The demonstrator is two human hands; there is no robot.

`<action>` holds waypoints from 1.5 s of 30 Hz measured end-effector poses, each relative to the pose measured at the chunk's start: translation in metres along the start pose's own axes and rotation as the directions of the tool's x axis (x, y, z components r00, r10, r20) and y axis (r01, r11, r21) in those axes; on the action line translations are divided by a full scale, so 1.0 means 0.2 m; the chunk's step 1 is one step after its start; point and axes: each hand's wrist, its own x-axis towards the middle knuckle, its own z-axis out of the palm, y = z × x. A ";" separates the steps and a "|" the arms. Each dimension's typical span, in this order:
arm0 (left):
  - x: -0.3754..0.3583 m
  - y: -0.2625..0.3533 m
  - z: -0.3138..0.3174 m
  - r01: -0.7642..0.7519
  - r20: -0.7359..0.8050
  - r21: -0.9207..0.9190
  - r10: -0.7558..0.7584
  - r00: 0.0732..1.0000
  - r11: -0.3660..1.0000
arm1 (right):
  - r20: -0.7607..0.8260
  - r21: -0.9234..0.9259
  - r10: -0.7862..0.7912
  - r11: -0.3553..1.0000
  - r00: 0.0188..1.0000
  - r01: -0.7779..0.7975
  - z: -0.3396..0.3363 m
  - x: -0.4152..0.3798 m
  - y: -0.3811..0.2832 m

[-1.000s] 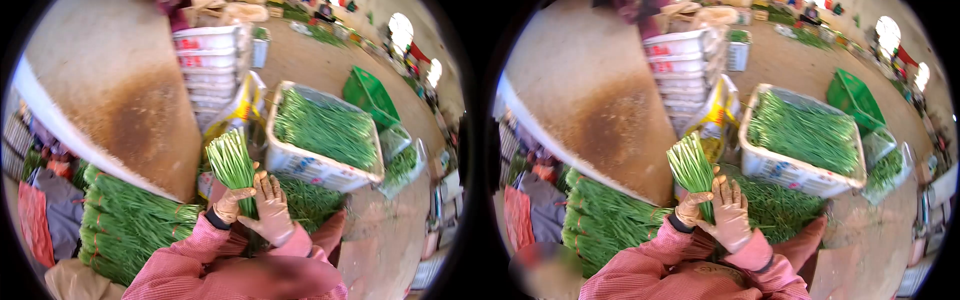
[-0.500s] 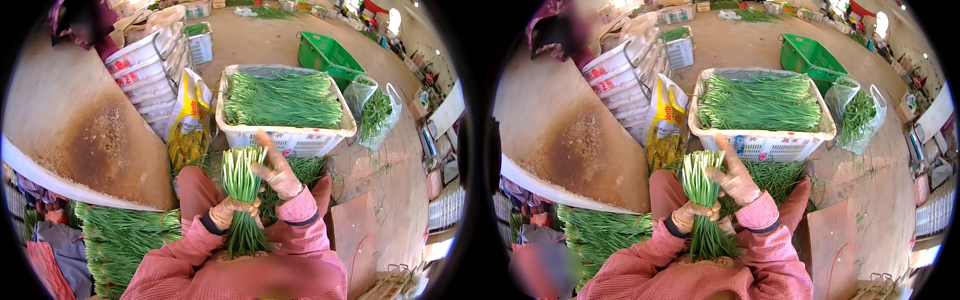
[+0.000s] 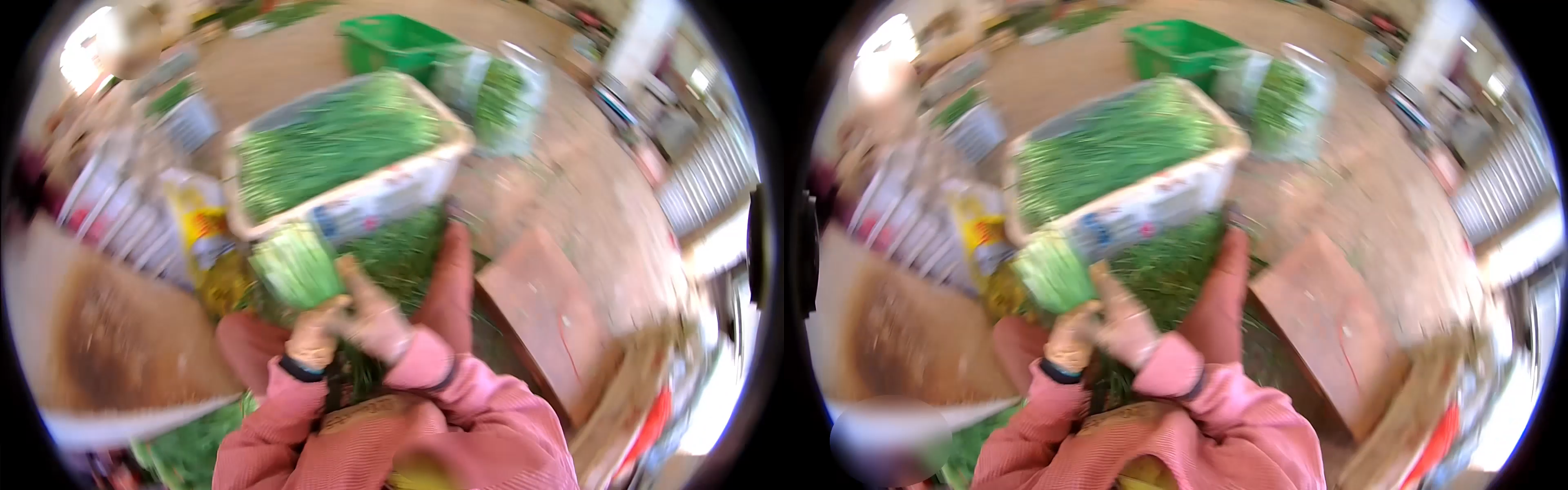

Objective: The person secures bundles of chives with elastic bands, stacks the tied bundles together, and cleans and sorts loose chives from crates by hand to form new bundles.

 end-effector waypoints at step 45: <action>2.16 0.13 0.43 -0.356 0.358 0.777 -0.100 0.928 -0.519 | -0.192 -0.267 0.493 0.806 0.849 -0.528 -0.19 -0.02 0.87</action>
